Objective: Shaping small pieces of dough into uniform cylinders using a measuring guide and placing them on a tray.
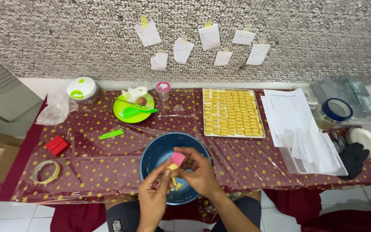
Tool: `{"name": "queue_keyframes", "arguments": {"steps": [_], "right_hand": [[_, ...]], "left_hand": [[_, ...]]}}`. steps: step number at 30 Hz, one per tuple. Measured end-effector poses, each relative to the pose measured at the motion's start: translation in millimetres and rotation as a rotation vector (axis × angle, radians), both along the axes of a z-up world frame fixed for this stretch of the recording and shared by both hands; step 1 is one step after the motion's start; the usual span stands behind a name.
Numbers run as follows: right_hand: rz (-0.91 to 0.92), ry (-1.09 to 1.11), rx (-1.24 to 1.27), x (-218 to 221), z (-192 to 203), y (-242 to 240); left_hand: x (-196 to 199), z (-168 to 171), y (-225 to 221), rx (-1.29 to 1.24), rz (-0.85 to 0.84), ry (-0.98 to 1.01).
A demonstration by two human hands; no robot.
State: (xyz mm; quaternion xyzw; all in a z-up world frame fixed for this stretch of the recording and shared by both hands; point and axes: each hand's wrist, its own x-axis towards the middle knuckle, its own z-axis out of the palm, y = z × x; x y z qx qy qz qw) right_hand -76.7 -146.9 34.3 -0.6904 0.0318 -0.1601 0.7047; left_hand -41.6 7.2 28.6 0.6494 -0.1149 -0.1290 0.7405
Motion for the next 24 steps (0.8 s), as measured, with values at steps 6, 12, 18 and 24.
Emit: {"name": "queue_keyframes", "arguments": {"steps": [6,12,18,24], "right_hand": [[-0.032,-0.057,0.065,-1,-1,-1],[0.040,-0.009,0.087,-1,-3,-1],[-0.075,-0.050,0.132,1,-5,3],[0.141,-0.021,0.059,-2,-1,-8]], "left_hand": [[-1,-1,-1,-0.027,-0.049,0.054],[-4,-5,-1,0.012,0.000,-0.027],[-6,2,-2,0.110,0.000,-0.071],[2,-4,1,-0.058,-0.003,0.119]]}}
